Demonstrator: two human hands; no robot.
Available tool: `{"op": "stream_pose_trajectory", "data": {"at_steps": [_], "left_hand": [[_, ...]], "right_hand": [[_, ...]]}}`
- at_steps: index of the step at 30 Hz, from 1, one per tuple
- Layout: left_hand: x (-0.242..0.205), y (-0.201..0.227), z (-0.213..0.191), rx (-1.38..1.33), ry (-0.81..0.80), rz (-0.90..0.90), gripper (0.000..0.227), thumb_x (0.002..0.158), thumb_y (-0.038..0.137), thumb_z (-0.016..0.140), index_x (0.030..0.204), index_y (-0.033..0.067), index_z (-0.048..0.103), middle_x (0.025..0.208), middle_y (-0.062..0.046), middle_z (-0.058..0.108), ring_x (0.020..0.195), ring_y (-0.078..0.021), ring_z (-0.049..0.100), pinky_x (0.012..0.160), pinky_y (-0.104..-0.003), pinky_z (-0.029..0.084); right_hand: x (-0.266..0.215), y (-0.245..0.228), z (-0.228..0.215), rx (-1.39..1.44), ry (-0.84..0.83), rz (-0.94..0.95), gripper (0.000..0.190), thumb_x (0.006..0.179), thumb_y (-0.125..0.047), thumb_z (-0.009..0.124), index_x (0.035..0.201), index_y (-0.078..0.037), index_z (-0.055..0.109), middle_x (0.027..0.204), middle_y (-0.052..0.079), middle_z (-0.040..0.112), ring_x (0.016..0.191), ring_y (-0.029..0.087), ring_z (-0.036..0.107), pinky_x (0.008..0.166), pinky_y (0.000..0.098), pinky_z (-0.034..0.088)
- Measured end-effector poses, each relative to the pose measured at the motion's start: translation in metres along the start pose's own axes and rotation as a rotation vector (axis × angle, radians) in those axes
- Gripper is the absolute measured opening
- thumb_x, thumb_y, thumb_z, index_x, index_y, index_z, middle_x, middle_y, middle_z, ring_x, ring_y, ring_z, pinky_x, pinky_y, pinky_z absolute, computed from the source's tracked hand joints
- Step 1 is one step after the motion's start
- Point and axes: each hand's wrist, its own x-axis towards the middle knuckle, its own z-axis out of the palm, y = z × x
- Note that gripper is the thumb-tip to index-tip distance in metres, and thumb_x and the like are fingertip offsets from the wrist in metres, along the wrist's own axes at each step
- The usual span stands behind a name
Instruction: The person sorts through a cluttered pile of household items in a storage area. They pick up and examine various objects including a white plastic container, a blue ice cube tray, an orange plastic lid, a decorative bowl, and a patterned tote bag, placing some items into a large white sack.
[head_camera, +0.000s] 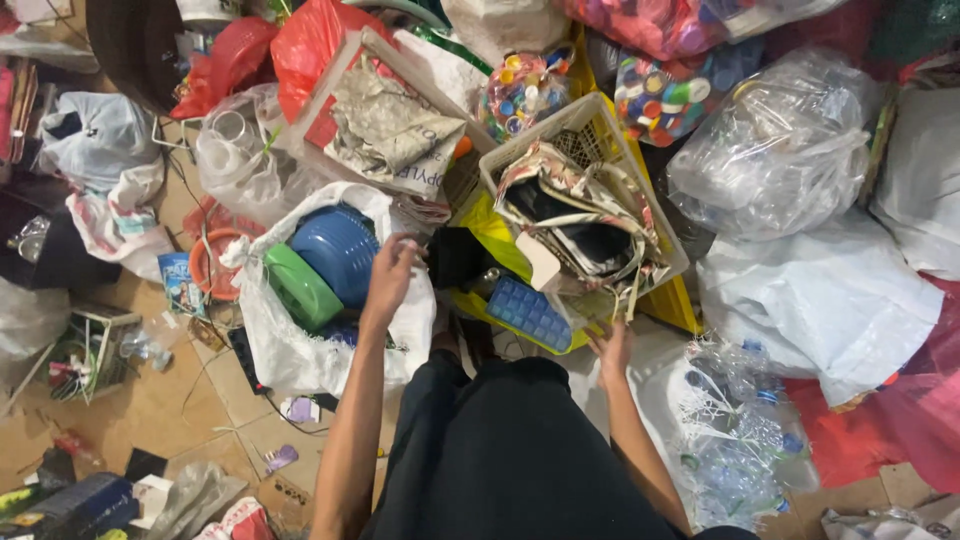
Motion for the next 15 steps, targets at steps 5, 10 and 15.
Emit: {"op": "stream_pose_trajectory", "data": {"at_steps": [5, 10, 15], "left_hand": [[0.091, 0.016, -0.051, 0.432, 0.204, 0.372, 0.04, 0.102, 0.022, 0.065, 0.136, 0.0024, 0.057, 0.117, -0.019, 0.067, 0.107, -0.0337, 0.064, 0.092, -0.043, 0.051], [0.194, 0.052, -0.103, 0.962, 0.541, 0.573, 0.075, 0.088, 0.021, 0.077, 0.15, 0.0008, 0.04, 0.149, -0.033, 0.045, 0.135, -0.0512, 0.044, 0.11, -0.058, 0.037], [0.261, 0.013, -0.15, 0.822, 0.316, 0.262, 0.07, 0.099, 0.025, 0.071, 0.155, 0.0064, 0.034, 0.15, -0.028, 0.047, 0.131, -0.053, 0.046, 0.106, -0.06, 0.038]], "right_hand": [[0.001, -0.003, -0.031, 0.093, 0.007, -0.032, 0.076, 0.098, -0.061, 0.055, 0.157, -0.017, 0.037, 0.147, 0.013, 0.053, 0.112, 0.03, 0.066, 0.089, 0.0402, 0.052], [-0.051, -0.057, -0.002, 0.077, 0.148, -0.132, 0.084, 0.094, -0.051, 0.061, 0.16, -0.016, 0.024, 0.148, 0.013, 0.05, 0.115, 0.03, 0.066, 0.093, 0.043, 0.05], [-0.088, -0.042, -0.007, -0.303, 0.237, -0.32, 0.069, 0.101, -0.029, 0.065, 0.155, -0.003, 0.031, 0.14, 0.017, 0.058, 0.117, 0.023, 0.063, 0.096, 0.037, 0.051]]}}
